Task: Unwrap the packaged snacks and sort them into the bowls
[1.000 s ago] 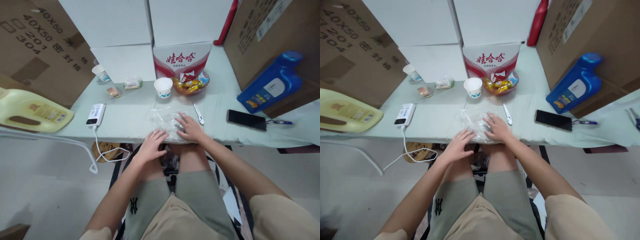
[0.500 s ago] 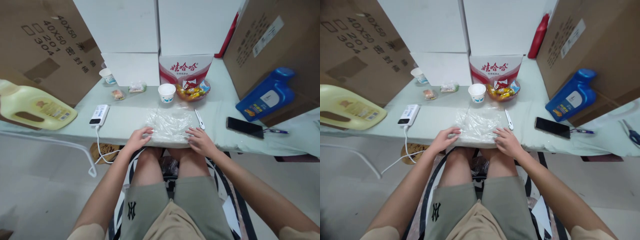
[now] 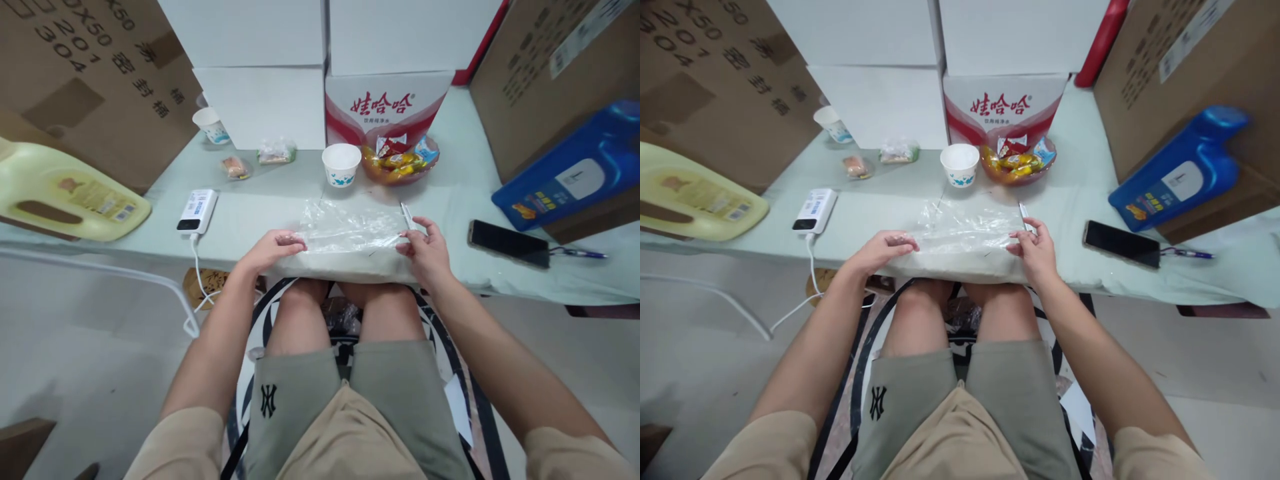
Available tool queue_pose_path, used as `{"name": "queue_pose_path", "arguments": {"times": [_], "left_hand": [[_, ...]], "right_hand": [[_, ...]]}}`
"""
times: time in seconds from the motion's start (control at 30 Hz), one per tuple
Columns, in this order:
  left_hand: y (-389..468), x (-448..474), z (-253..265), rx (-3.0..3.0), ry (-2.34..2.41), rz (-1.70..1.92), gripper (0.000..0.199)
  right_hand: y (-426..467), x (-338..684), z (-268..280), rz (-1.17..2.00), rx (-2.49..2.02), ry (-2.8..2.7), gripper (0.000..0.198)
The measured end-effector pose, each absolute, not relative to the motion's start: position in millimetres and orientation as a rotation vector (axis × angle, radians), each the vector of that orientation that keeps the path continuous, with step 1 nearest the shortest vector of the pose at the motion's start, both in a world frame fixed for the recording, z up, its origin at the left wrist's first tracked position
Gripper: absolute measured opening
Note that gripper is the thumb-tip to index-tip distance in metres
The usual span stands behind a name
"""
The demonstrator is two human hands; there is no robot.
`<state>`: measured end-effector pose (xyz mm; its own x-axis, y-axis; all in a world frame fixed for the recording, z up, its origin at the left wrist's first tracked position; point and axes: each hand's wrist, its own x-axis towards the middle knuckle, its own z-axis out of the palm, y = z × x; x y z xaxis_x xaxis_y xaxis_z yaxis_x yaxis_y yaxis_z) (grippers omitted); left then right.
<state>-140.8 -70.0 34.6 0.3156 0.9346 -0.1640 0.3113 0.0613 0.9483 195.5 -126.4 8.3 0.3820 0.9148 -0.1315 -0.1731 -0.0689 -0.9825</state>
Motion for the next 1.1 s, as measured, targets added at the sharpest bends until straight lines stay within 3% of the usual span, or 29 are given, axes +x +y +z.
{"name": "queue_pose_path", "arguments": {"times": [0.23,0.33,0.47,0.53,0.67,0.77,0.9,1.1], "left_hand": [[-52.2,-108.4,30.1,1.542,1.331,1.182,0.049],[-42.5,-90.4,38.7,1.591,1.462,1.107,0.044],[-35.7,-87.4,41.2,1.550,1.689,0.967,0.034],[-38.5,-92.1,34.3,1.478,1.639,1.017,0.029],[-49.4,-102.1,14.7,1.518,1.337,1.122,0.047],[-53.0,-104.8,6.8,1.563,1.300,1.140,0.031],[-51.3,-104.0,9.2,1.588,1.418,1.102,0.024],[-56.4,-108.1,10.9,1.726,1.516,1.015,0.039]], "right_hand": [[-121.2,191.8,1.9,0.980,-1.485,-0.880,0.049],[-125.4,191.7,-0.3,0.966,-1.493,-0.969,0.060],[-126.9,193.0,1.6,0.833,-1.499,-1.013,0.045],[-123.6,193.7,3.0,0.804,-1.495,-0.990,0.041],[-113.8,194.5,2.6,0.814,-1.478,-0.934,0.036],[-111.9,194.8,-0.7,0.820,-1.465,-0.905,0.036],[-117.3,195.6,-5.2,0.872,-1.469,-1.066,0.049],[-114.0,195.8,-7.4,0.794,-1.580,-1.309,0.064]]}}
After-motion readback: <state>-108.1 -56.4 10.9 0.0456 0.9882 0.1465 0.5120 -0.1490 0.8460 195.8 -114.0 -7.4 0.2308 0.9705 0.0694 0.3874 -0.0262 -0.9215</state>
